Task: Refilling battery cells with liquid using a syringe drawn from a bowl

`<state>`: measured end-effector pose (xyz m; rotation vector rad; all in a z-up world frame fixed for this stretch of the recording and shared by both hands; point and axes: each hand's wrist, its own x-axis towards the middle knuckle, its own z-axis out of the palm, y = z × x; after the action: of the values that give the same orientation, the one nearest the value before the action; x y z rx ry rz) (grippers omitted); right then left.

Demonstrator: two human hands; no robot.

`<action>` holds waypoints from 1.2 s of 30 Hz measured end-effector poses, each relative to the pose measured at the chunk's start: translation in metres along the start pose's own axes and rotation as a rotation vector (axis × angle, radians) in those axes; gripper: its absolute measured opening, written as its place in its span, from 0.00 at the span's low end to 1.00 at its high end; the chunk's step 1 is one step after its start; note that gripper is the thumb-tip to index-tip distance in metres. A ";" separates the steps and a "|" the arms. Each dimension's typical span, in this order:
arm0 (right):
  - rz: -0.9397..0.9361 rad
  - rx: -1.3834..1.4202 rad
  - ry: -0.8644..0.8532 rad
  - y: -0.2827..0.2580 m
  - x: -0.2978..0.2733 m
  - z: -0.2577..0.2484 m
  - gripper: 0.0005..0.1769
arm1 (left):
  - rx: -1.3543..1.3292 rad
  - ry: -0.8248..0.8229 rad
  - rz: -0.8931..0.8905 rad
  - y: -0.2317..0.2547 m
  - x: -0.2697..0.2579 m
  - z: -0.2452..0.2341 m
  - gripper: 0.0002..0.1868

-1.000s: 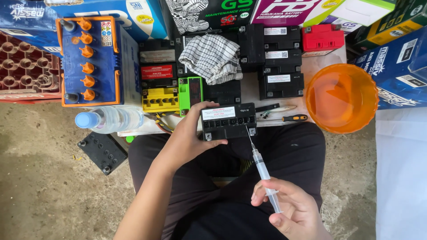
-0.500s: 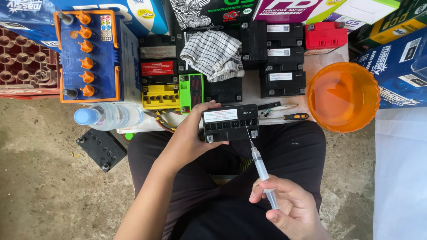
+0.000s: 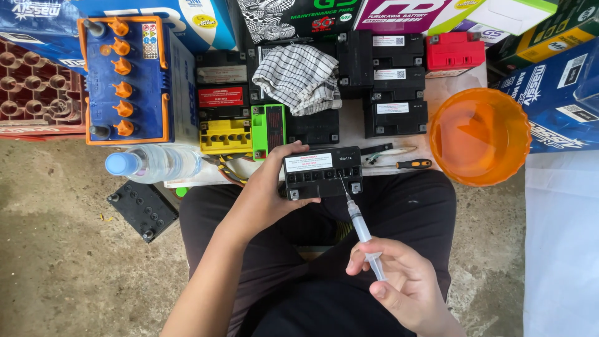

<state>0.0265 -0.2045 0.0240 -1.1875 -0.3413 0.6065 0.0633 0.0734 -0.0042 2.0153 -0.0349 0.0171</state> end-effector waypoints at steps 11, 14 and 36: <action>-0.019 0.072 0.038 -0.005 0.005 0.002 0.25 | -0.002 -0.001 -0.001 0.000 -0.001 0.001 0.46; -0.024 0.077 0.051 -0.005 0.004 0.002 0.24 | -0.006 -0.002 -0.010 0.000 -0.001 0.001 0.46; -0.057 0.334 0.087 -0.003 0.006 0.003 0.20 | -0.017 -0.003 0.008 0.001 0.000 0.001 0.45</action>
<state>0.0305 -0.1988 0.0279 -0.8769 -0.1899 0.5371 0.0629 0.0717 -0.0035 1.9985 -0.0443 0.0190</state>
